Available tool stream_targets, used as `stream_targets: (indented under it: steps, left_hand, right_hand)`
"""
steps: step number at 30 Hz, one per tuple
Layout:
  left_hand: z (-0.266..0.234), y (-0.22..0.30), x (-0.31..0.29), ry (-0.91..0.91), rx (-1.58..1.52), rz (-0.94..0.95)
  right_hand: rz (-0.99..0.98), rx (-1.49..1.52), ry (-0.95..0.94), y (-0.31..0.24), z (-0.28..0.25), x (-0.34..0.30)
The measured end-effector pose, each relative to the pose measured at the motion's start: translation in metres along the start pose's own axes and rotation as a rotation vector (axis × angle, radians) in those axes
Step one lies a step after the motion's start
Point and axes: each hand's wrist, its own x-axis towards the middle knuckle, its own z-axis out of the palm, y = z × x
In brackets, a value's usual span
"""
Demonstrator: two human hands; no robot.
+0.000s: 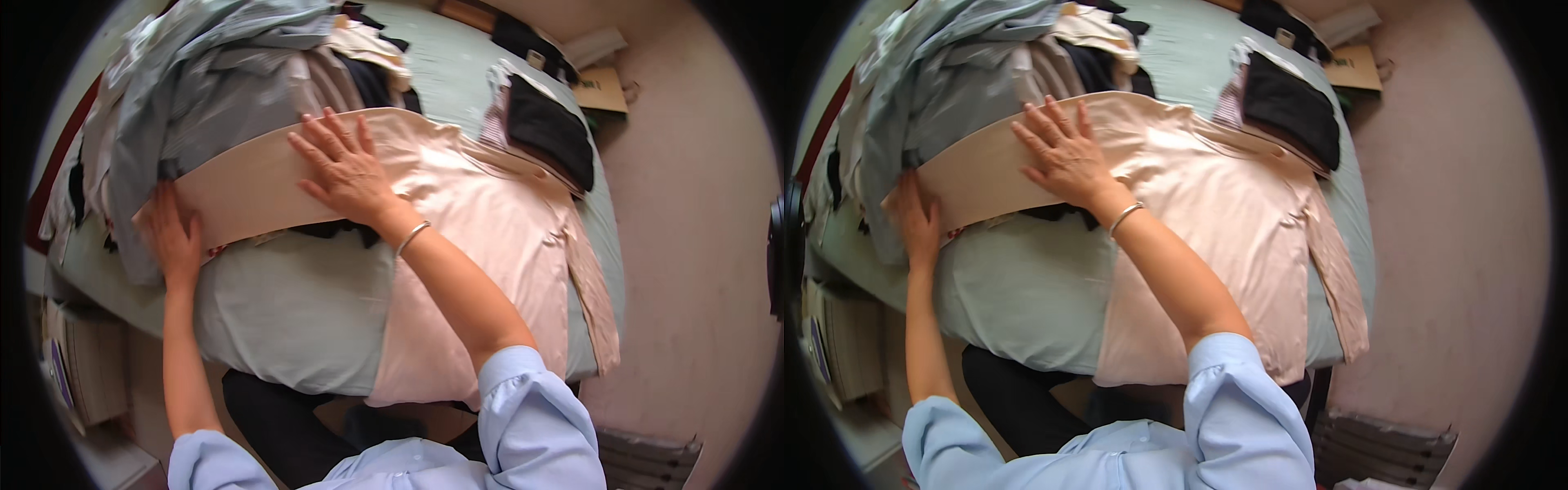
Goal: The person folds a brown long-sleeved shirt, a black long-sleeved shirt, and a light pink long-sleeved shirt on a bed. They smooth out each garment, fold the sleeves and sides, and then fold the body of the shirt before placing it on a growing stack of folded clothes.
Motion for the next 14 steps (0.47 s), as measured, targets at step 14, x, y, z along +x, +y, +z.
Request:
stream_targets:
  steps: [14]
  left_hand:
    - [-0.015,0.307,0.027,-0.343,-0.509,0.318]
  right_hand:
    - [0.612,-0.05,0.122,0.066,-0.166,-0.225]
